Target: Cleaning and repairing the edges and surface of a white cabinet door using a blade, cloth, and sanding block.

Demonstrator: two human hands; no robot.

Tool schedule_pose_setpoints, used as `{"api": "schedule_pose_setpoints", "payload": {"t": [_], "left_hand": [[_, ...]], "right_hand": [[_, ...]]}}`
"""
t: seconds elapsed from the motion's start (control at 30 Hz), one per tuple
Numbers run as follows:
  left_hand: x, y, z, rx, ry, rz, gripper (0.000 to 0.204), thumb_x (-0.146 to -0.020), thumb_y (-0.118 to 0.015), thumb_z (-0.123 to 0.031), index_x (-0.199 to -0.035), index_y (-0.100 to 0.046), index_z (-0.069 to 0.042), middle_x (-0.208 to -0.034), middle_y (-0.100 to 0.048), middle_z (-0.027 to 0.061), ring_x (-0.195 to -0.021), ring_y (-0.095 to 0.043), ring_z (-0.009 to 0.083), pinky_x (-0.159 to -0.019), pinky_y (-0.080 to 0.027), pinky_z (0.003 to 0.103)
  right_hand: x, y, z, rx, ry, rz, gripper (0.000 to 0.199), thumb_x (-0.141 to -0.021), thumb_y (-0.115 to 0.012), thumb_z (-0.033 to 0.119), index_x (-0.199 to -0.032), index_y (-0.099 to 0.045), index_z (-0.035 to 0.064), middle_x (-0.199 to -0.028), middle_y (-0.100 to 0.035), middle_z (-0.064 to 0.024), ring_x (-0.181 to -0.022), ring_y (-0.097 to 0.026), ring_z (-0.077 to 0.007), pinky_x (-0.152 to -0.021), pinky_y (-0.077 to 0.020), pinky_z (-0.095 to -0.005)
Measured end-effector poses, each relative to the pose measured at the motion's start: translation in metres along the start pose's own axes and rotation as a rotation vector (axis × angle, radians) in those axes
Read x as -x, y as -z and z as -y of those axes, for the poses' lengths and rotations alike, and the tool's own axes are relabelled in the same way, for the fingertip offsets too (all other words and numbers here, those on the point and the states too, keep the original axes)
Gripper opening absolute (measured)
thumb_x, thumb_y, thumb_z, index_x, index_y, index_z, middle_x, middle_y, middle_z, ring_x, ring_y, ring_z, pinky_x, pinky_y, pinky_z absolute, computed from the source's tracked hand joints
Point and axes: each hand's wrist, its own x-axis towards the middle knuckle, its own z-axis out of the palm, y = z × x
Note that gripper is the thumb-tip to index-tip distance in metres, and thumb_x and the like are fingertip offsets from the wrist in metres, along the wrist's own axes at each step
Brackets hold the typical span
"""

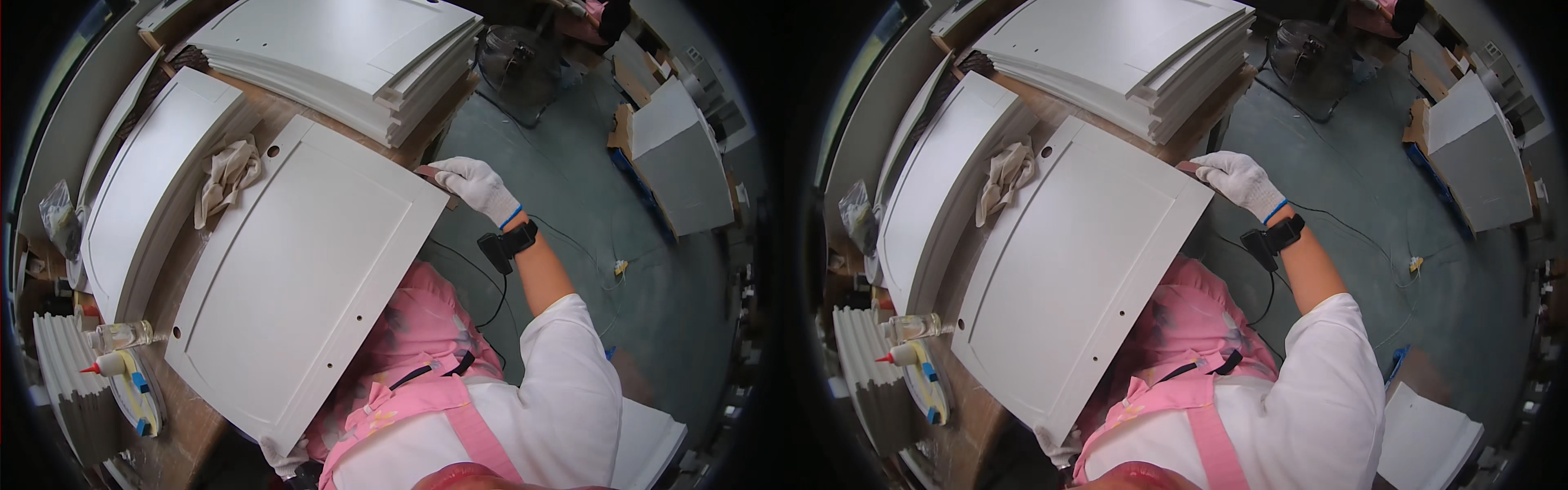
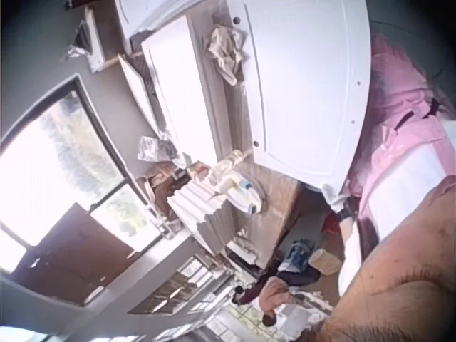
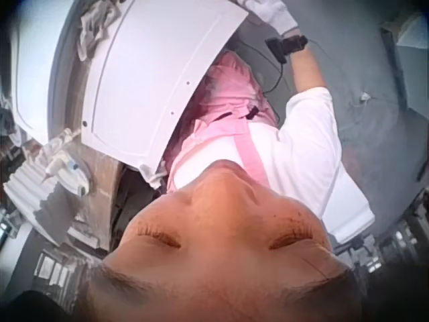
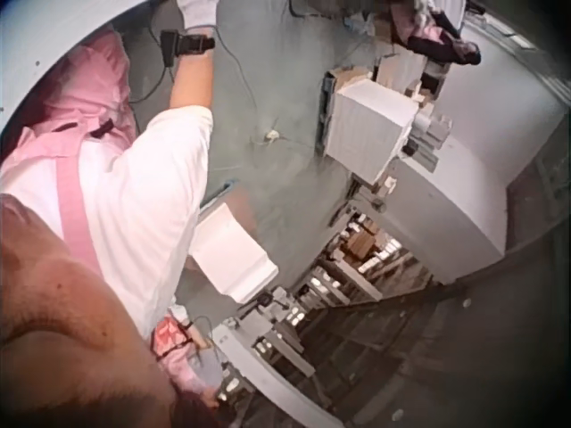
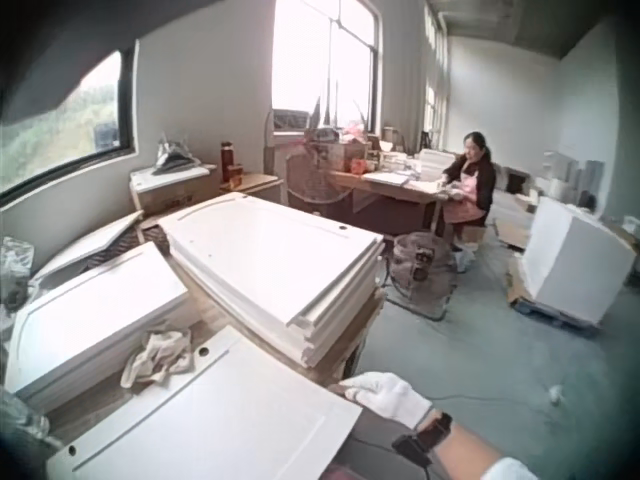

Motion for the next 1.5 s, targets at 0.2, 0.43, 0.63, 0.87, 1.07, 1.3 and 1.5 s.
{"api": "schedule_pose_setpoints", "payload": {"t": [0.2,0.43,0.63,0.87,1.07,1.3,1.5], "left_hand": [[-0.007,0.025,-0.002,0.088,0.063,0.060,0.085,-0.078,-0.059,-0.069,-0.137,-0.044,-0.010,-0.109,-0.065,0.0147,-0.068,-0.066,0.0330,-0.043,-0.055,0.039],[-0.008,0.039,0.002,0.115,0.120,0.058,0.086,-0.078,-0.057,-0.070,-0.137,-0.044,-0.009,-0.108,-0.066,0.0148,-0.067,-0.066,0.0334,-0.043,-0.055,0.039],[-0.005,0.027,0.005,0.082,0.079,-0.002,0.084,-0.078,-0.059,-0.067,-0.136,-0.045,-0.008,-0.105,-0.067,0.0145,-0.058,-0.065,0.0328,-0.037,-0.052,0.037],[-0.013,0.030,0.004,0.016,0.021,0.001,0.074,-0.079,-0.054,-0.073,-0.120,-0.057,-0.011,-0.084,-0.068,0.0069,-0.059,-0.059,0.0225,-0.042,-0.041,0.031],[-0.019,0.025,0.005,0.022,0.061,0.064,0.075,-0.078,-0.056,-0.072,-0.121,-0.057,-0.011,-0.084,-0.069,0.0069,-0.058,-0.060,0.0228,-0.041,-0.044,0.032],[0.005,0.017,-0.010,0.150,0.187,0.038,0.070,-0.096,-0.045,-0.056,-0.146,-0.037,-0.007,-0.128,-0.060,0.0169,-0.103,-0.061,0.0347,-0.074,-0.055,0.045],[-0.020,0.030,0.004,0.193,0.274,0.083,0.077,-0.093,-0.050,-0.059,-0.146,-0.036,-0.006,-0.135,-0.052,0.0244,-0.092,-0.060,0.0347,-0.082,-0.052,0.049]], "right_hand": [[-0.021,-0.005,-0.006,0.488,0.029,-0.172,0.028,-0.092,-0.059,0.027,-0.114,-0.069,0.0133,-0.097,-0.067,-0.0128,-0.096,-0.063,-0.0318,-0.085,-0.0503,-0.0388],[-0.001,-0.003,-0.011,0.534,0.063,-0.146,0.028,-0.092,-0.058,0.026,-0.116,-0.069,0.0154,-0.096,-0.067,-0.0123,-0.094,-0.063,-0.0305,-0.085,-0.0507,-0.0384],[0.007,0.002,0.013,0.870,-0.086,-0.063,0.029,-0.093,-0.054,0.024,-0.115,-0.069,0.0118,-0.100,-0.068,-0.0140,-0.095,-0.064,-0.0313,-0.085,-0.0510,-0.0391],[0.010,-0.012,0.000,0.629,0.085,-0.062,0.027,-0.090,-0.060,0.028,-0.113,-0.068,0.0147,-0.095,-0.067,-0.0120,-0.093,-0.064,-0.0315,-0.081,-0.0523,-0.0412],[0.012,-0.004,-0.001,0.605,0.183,-0.153,0.025,-0.089,-0.059,0.028,-0.110,-0.068,0.0163,-0.089,-0.065,-0.0111,-0.086,-0.065,-0.0307,-0.076,-0.0534,-0.0425],[-0.019,0.001,-0.016,0.385,-0.194,-0.261,0.036,-0.092,-0.056,0.029,-0.123,-0.062,0.0105,-0.116,-0.064,-0.0206,-0.110,-0.059,-0.0385,-0.093,-0.0482,-0.0445],[-0.071,0.008,-0.034,0.590,-0.235,-0.459,0.037,-0.094,-0.052,0.026,-0.128,-0.059,0.0140,-0.119,-0.063,-0.0192,-0.110,-0.059,-0.0381,-0.092,-0.0488,-0.0457]]}}
